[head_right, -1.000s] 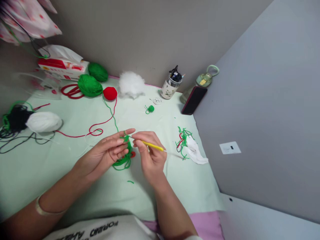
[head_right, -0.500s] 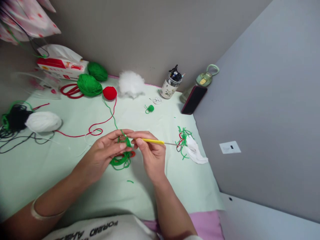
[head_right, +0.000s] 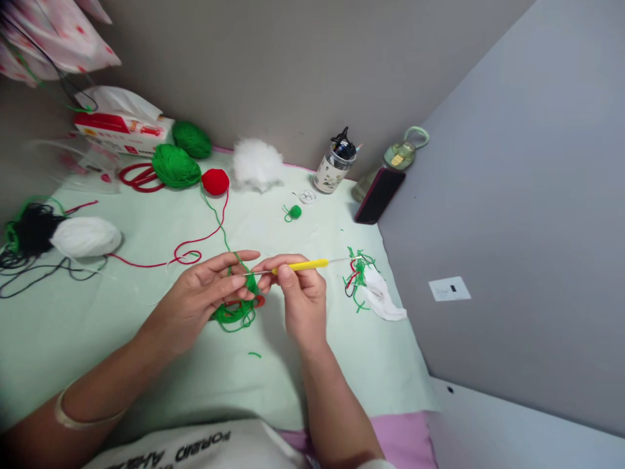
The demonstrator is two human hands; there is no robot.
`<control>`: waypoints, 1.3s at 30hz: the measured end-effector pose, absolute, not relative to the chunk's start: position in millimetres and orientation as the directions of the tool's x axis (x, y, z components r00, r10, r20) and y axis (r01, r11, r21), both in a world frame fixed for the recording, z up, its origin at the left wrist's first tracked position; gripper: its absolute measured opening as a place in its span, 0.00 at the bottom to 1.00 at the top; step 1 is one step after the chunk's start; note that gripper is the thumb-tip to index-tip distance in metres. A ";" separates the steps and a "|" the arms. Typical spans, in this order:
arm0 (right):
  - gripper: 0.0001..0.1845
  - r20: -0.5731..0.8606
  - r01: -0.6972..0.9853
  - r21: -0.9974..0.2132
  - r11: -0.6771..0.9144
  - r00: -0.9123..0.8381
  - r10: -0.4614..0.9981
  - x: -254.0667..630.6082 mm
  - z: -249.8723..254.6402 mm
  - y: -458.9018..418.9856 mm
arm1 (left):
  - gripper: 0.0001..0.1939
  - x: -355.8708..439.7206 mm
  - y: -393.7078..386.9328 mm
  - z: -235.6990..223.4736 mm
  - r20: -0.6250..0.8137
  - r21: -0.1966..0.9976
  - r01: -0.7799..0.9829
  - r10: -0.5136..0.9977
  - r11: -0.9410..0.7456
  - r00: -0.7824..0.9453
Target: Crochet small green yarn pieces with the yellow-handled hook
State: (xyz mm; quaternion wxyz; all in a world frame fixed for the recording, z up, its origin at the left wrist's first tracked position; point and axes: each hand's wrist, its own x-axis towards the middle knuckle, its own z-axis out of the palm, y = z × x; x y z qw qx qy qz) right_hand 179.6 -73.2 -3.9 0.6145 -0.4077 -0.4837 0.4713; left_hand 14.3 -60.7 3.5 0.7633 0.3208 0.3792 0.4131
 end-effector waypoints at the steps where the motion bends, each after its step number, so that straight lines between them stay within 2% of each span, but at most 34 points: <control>1: 0.12 0.208 -0.186 -0.957 0.220 0.083 0.975 179.8 -2.7 -73.5 | 0.19 13.6 -60.4 4.2 -0.321 0.800 -0.386 0.871 0.459 0.371; 3: 0.12 0.234 -0.141 -0.959 0.244 0.084 0.969 180.0 -0.7 -75.6 | 0.18 12.3 -59.9 4.7 -0.325 0.800 -0.389 0.874 0.458 0.360; 6: 0.11 0.378 0.070 -0.925 0.373 0.081 0.922 180.7 -1.6 -80.8 | 0.18 11.8 -59.6 3.7 -0.306 0.796 -0.422 0.889 0.435 0.341; 9: 0.12 0.573 0.368 -0.750 0.550 -0.054 0.818 180.8 -7.8 -85.3 | 0.22 13.0 -59.5 2.8 -0.278 0.775 -0.477 0.901 0.415 0.334; 11: 0.16 0.627 0.515 -0.617 0.595 -0.134 0.767 179.9 -11.3 -86.9 | 0.22 13.6 -58.7 2.7 -0.287 0.732 -0.517 0.890 0.443 0.355; 12: 0.17 0.635 0.552 -0.589 0.591 -0.137 0.761 179.2 -11.7 -87.2 | 0.21 13.6 -58.1 2.7 -0.303 0.701 -0.534 0.875 0.473 0.377; 14: 0.16 0.619 0.516 -0.650 0.558 -0.066 0.783 178.0 -9.6 -86.7 | 0.19 12.6 -56.5 2.8 -0.346 0.639 -0.547 0.837 0.540 0.423; 16: 0.12 0.553 0.324 -0.798 0.509 0.057 0.831 177.6 -5.2 -84.5 | 0.17 11.3 -55.4 3.3 -0.368 0.610 -0.546 0.815 0.574 0.446; 18: 0.11 0.439 0.080 -0.898 0.432 0.115 0.891 177.6 -1.5 -81.3 | 0.18 10.6 -55.6 4.4 -0.366 0.632 -0.533 0.823 0.562 0.434; 20: 0.10 0.363 -0.045 -0.928 0.369 0.098 0.926 177.2 -0.4 -78.5 | 0.18 11.2 -57.3 5.5 -0.338 0.691 -0.501 0.846 0.520 0.413; 23: 0.10 0.381 0.004 -0.924 0.381 0.068 0.922 175.1 -2.5 -77.7 | 0.17 14.1 -60.6 5.1 -0.299 0.770 -0.447 0.877 0.454 0.375; 26: 0.13 0.497 0.196 -0.855 0.480 0.049 0.866 173.3 -7.2 -80.5 | 0.18 17.0 -62.2 1.9 -0.287 0.799 -0.436 0.899 0.415 0.330; 29: 0.19 0.644 0.476 -0.646 0.596 -0.079 0.761 173.8 -12.8 -82.8 | 0.20 18.2 -61.1 -0.9 -0.304 0.756 -0.483 0.890 0.442 0.340; 31: 0.21 0.686 0.553 -0.550 0.626 -0.128 0.716 175.6 -13.9 -82.7 | 0.18 17.4 -58.7 -1.0 -0.336 0.676 -0.532 0.855 0.511 0.394; 33: 0.18 0.668 0.486 -0.639 0.596 -0.033 0.743 178.1 -11.4 -81.2 | 0.17 15.4 -55.4 0.4 -0.366 0.583 -0.584 0.824 0.565 0.431; 35: 0.14 0.564 0.280 -0.809 0.516 0.125 0.816 180.1 -6.9 -78.9 | 0.16 12.9 -52.7 2.1 -0.381 0.532 -0.627 0.822 0.570 0.424; 37: 0.11 0.436 0.069 -0.900 0.431 0.173 0.883 180.7 -3.3 -76.6 | 0.17 11.5 -52.0 3.1 -0.374 0.542 -0.632 0.833 0.554 0.408; 39: 0.09 0.356 -0.036 -0.931 0.363 0.121 0.927 179.9 -2.5 -74.7 | 0.17 11.7 -53.7 2.9 -0.352 0.597 -0.587 0.836 0.548 0.422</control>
